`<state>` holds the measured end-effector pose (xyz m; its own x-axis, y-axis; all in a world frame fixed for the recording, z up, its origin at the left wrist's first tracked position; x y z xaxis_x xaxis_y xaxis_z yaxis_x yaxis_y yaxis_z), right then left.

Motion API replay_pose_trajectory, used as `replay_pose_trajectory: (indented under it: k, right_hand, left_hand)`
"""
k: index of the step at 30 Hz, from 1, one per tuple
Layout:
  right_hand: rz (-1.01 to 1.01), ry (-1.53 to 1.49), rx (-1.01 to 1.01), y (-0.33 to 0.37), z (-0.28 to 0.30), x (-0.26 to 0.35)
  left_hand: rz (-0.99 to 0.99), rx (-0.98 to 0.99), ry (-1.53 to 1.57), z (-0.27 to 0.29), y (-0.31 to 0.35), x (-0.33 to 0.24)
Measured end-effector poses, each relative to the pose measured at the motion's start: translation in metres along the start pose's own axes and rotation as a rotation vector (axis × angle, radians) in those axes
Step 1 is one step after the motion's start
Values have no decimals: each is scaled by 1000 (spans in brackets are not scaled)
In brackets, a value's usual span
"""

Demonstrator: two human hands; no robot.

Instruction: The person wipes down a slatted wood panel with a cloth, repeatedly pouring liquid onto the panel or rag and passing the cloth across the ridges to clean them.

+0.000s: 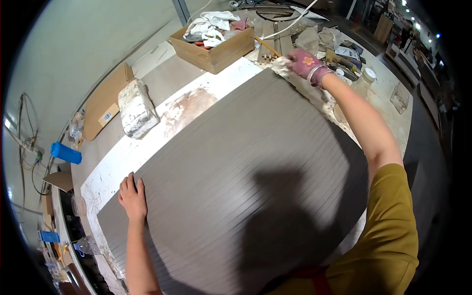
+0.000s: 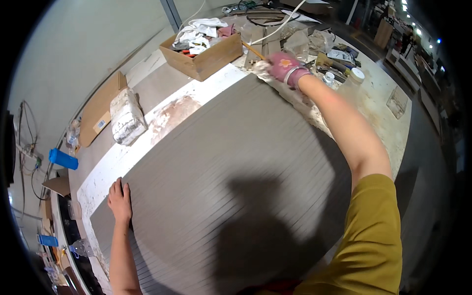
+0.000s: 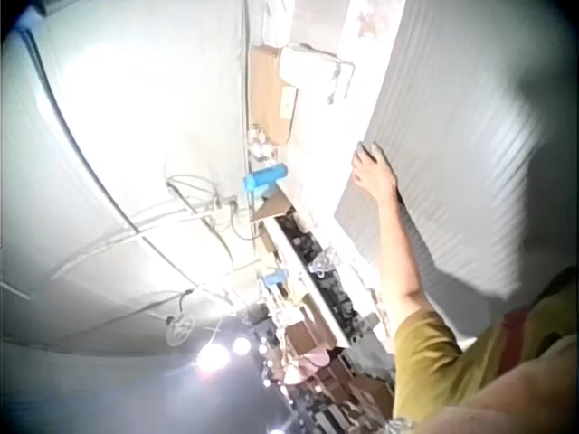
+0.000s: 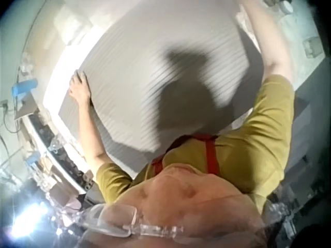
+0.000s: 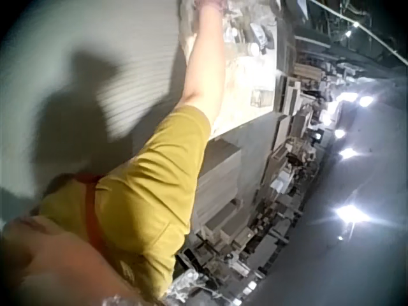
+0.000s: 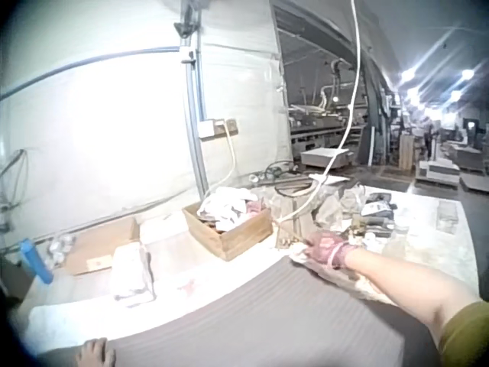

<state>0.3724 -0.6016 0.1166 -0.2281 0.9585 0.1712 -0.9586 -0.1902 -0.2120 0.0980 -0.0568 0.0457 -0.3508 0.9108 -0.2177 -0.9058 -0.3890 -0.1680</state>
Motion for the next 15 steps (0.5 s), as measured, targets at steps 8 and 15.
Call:
replay_pose_trajectory:
  k: [8,15]
  right_hand:
    - [468,-197,93,66,-111,214]
    - [825,-155,-9,111,-122,328]
  left_hand:
    - [17,-2,-15,-12,-1,19]
    - [-31,31,-20,-10,-6,15]
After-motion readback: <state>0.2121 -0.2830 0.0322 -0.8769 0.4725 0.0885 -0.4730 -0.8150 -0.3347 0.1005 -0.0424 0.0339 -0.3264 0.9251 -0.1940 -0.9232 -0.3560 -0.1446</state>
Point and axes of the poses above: each hand's wrist, its own y-axis away from the middle knuckle, its own z-axis out of the back of the hand, x = y × z, the point moved 5 cm from there along -y, towards the middle knuckle, and after that the axes turned 8 degrees about y, right-handed, at the moved point
